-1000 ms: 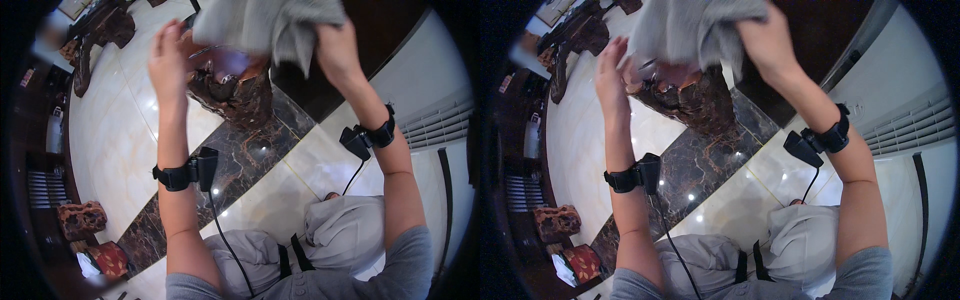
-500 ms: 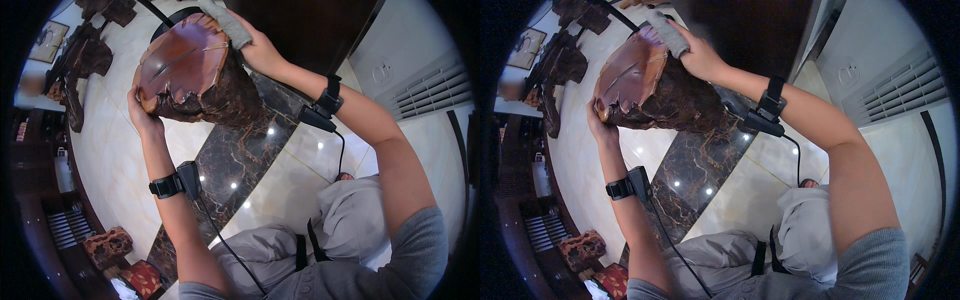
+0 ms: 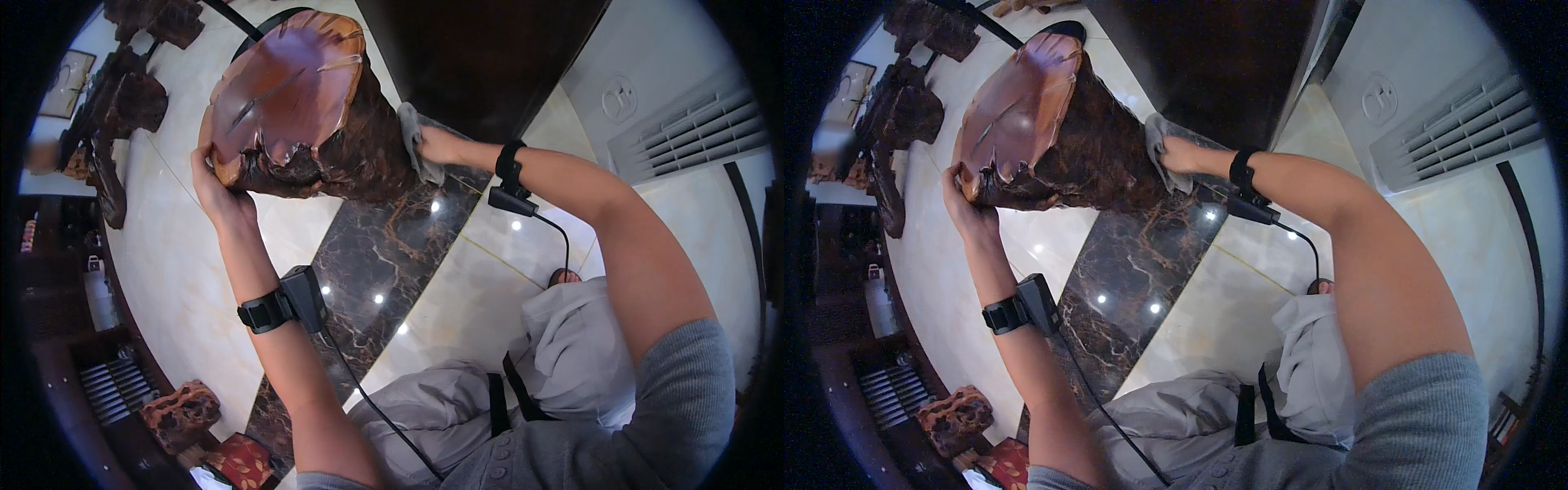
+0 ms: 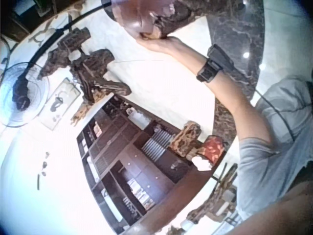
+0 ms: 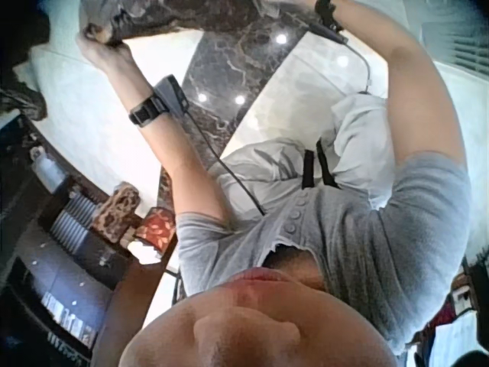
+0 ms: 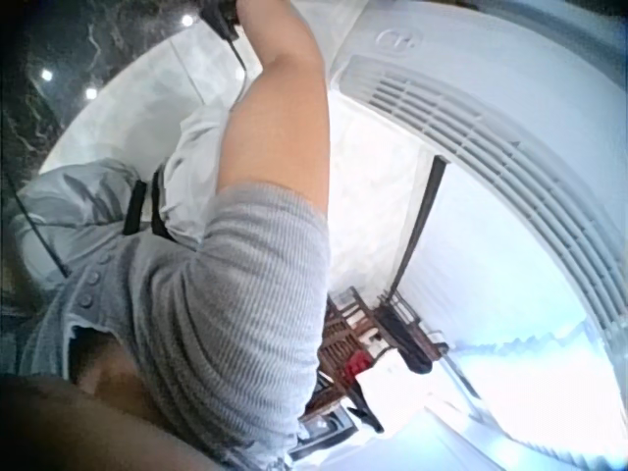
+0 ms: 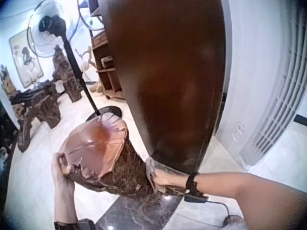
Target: Wiping and cleaning a decorative wooden sculpture or furniture piece with a cloth.
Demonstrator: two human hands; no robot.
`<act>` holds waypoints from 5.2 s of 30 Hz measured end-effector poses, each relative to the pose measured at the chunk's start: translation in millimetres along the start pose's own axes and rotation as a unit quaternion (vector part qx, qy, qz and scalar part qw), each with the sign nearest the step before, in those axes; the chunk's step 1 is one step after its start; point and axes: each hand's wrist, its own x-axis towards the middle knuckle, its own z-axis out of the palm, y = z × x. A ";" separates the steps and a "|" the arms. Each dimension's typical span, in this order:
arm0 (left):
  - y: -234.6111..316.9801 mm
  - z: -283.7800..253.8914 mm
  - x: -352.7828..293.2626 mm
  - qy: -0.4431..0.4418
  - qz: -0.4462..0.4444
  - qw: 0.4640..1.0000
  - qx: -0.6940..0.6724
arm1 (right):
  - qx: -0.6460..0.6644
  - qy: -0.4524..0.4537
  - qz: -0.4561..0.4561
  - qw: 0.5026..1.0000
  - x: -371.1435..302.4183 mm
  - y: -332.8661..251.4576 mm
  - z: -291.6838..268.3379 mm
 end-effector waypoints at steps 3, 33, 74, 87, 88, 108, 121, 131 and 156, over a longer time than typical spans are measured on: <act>1.5 -5.5 1.6 0.021 -0.016 1.000 -0.015 | 0.045 -0.073 -0.017 0.996 8.7 -44.6 -30.9; 10.1 -4.8 26.1 0.083 0.055 0.995 -0.028 | 0.151 -0.015 0.045 0.987 56.7 -76.8 -36.6; 23.6 -36.6 16.5 -0.056 0.085 0.951 0.293 | 0.235 0.064 -0.153 0.958 21.7 -134.2 -69.5; 31.8 -6.5 4.7 0.047 -0.027 0.977 0.206 | 0.015 0.038 -0.018 0.999 3.9 -43.9 7.9; 31.8 -7.8 5.2 0.039 -0.024 0.977 0.211 | 0.019 0.012 -0.007 1.000 9.1 -42.3 4.9; 31.5 -2.9 0.5 0.069 0.010 0.978 0.196 | -0.034 0.106 -0.288 0.951 -56.5 -109.0 -2.3; 31.1 -8.6 3.9 0.063 0.017 0.976 0.210 | 0.359 0.124 -0.405 0.832 -34.9 -198.4 -59.5; 32.6 0.6 -2.5 0.045 -0.001 0.971 0.233 | 0.406 0.122 -0.281 0.861 60.6 -159.6 -49.1; 28.5 7.4 -0.8 0.076 0.001 0.970 0.229 | 0.466 -0.090 0.089 0.876 52.1 -84.6 -27.2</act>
